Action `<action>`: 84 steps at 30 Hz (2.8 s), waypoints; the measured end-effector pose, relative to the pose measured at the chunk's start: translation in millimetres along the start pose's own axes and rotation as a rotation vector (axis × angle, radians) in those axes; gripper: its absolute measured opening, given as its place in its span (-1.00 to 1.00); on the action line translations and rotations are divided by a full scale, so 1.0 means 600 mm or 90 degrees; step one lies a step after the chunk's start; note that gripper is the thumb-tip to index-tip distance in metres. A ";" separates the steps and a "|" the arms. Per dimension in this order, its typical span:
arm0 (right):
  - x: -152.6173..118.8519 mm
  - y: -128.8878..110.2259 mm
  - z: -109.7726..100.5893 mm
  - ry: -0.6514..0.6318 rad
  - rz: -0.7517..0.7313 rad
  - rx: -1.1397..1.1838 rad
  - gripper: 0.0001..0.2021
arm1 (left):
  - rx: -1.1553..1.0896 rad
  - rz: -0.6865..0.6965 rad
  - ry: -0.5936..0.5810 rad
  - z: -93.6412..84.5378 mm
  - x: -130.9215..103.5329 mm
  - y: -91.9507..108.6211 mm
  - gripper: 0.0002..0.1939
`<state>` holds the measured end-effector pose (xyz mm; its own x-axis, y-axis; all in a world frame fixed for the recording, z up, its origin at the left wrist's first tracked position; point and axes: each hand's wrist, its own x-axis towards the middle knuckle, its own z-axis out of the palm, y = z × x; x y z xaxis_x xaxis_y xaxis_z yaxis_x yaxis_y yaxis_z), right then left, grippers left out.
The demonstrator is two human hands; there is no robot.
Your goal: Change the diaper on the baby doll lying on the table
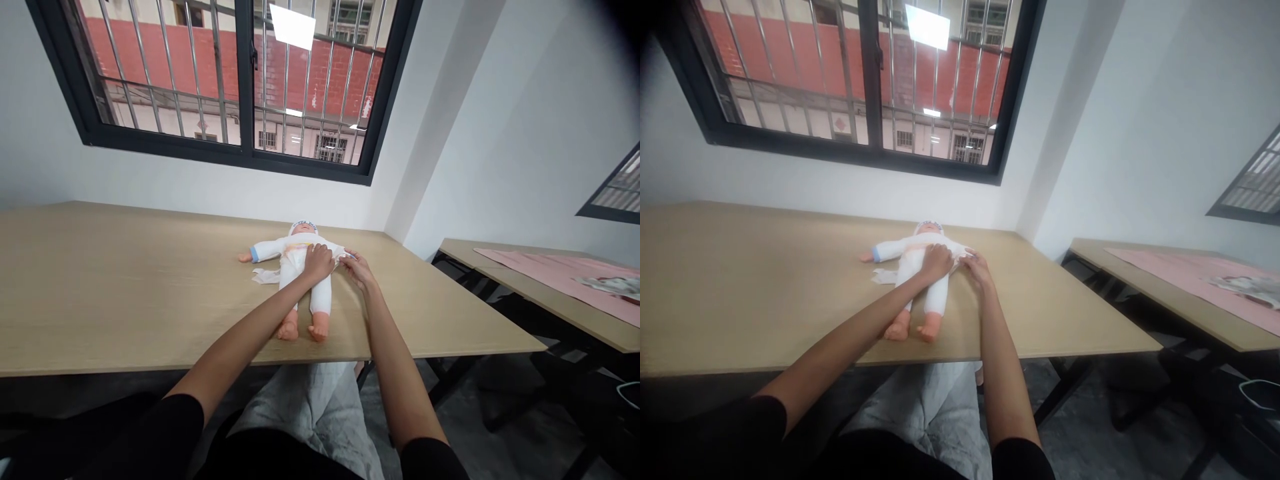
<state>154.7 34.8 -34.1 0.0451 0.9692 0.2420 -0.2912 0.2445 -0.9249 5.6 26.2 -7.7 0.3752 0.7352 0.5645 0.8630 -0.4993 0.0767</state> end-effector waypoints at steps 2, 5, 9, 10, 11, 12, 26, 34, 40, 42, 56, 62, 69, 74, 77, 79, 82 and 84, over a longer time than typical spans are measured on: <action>0.001 -0.004 -0.002 0.017 0.002 0.041 -0.60 | -0.001 -0.024 0.011 0.001 0.002 -0.003 -0.79; 0.002 -0.009 -0.004 0.036 -0.007 0.124 -0.66 | -0.008 -0.043 0.022 -0.002 0.003 -0.004 -0.84; 0.003 -0.010 -0.004 0.050 -0.016 0.175 -0.69 | -0.022 -0.031 0.026 -0.009 0.000 -0.001 -0.86; 0.003 -0.010 -0.004 0.048 -0.017 0.178 -0.69 | -0.025 -0.022 0.024 -0.010 -0.001 0.000 -0.85; 0.003 -0.010 -0.004 0.046 -0.019 0.182 -0.67 | -0.027 -0.012 0.021 -0.010 -0.001 0.001 -0.83; 0.004 -0.009 -0.004 0.045 -0.020 0.183 -0.66 | -0.027 -0.002 0.017 -0.010 -0.001 0.001 -0.82; -0.003 -0.015 0.000 -0.053 -0.009 0.240 -0.58 | -0.035 0.013 0.041 0.005 -0.003 -0.010 -0.69; 0.004 -0.011 -0.006 0.010 -0.012 0.246 -0.59 | -0.093 0.049 0.093 -0.010 -0.009 -0.010 -0.84; -0.005 -0.019 0.009 -0.063 -0.008 0.178 -0.53 | -0.124 0.084 0.073 -0.009 -0.007 -0.010 -0.78; -0.008 -0.021 0.013 -0.077 0.000 0.156 -0.55 | -0.125 0.075 0.073 -0.008 -0.006 -0.011 -0.76; -0.019 -0.031 0.023 -0.101 0.015 0.139 -0.61 | -0.130 0.019 0.108 -0.012 -0.007 -0.010 -0.92; -0.020 -0.031 0.023 -0.111 0.014 0.157 -0.59 | -0.158 0.033 0.134 -0.018 -0.010 -0.008 -0.95; -0.019 -0.030 0.021 -0.111 0.009 0.148 -0.58 | -0.188 0.070 0.140 -0.022 -0.011 -0.008 -0.94; -0.019 -0.028 0.020 -0.097 0.001 0.132 -0.57 | -0.198 0.082 0.139 -0.022 -0.012 -0.008 -0.95; -0.019 -0.028 0.020 -0.089 0.001 0.128 -0.56 | -0.200 0.079 0.135 -0.024 -0.013 -0.005 -0.93; -0.019 -0.029 0.020 -0.081 0.004 0.116 -0.56 | -0.198 0.068 0.134 -0.026 -0.013 -0.003 -0.92; -0.021 -0.032 0.022 -0.083 0.006 0.115 -0.56 | -0.189 0.031 0.144 -0.028 -0.012 -0.003 -0.88; -0.021 -0.031 0.023 -0.084 0.009 0.118 -0.56 | -0.183 -0.009 0.160 -0.028 -0.012 -0.005 -0.88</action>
<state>146.3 17.4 -15.8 -0.0826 0.9573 0.2770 -0.4619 0.2095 -0.8619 -5.3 14.9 2.1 0.2378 0.6254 0.7432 0.7244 -0.6239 0.2932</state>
